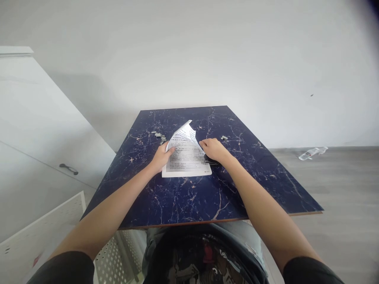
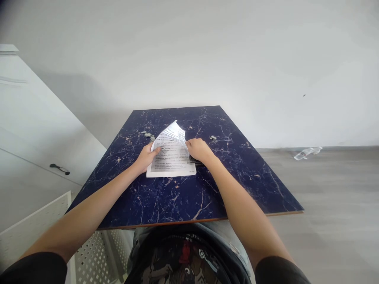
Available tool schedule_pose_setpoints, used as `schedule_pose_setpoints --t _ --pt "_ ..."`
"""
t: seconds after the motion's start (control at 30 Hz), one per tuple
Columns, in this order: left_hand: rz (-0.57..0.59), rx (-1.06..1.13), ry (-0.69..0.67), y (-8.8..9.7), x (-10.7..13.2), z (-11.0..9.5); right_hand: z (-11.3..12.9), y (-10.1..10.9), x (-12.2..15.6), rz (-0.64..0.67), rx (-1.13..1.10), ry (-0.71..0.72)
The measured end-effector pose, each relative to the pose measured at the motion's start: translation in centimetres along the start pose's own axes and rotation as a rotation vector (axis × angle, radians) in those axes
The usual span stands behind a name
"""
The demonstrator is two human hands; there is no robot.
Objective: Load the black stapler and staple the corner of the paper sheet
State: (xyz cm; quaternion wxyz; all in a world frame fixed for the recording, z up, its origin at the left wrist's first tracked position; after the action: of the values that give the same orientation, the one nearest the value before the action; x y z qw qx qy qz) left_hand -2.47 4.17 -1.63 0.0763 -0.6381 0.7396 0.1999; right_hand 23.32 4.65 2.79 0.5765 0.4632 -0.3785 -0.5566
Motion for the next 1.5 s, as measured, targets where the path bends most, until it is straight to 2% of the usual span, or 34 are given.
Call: schedule_pose_setpoints --t 0.57,1.0,1.2,1.5 --pt "0.002 0.01 -0.009 -0.1 0.1 -0.2 0.7 -0.8 0.1 0.065 0.094 -0.004" --pt "-0.013 0.01 0.0 -0.1 0.0 0.0 0.9 -1.0 0.1 0.071 0.118 -0.004" --pt "-0.014 0.009 0.012 -0.1 0.1 -0.1 1.3 -1.0 0.4 0.091 0.143 -0.045" --pt "-0.021 -0.007 0.018 -0.2 0.1 -0.2 2.1 -1.1 1.0 0.09 0.209 -0.022"
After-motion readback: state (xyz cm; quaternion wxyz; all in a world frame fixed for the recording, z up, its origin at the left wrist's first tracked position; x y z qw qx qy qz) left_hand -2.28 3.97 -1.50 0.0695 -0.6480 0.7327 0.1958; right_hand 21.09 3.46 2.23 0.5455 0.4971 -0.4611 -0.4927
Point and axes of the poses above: each hand's wrist, its own x-axis away from the middle knuckle, its own y-axis out of the back of the hand, z = x × y, the point moved 1 cm from there along -x, towards the middle knuckle, and after that the axes turned 10 degrees about -y, right-handed, at the moved point
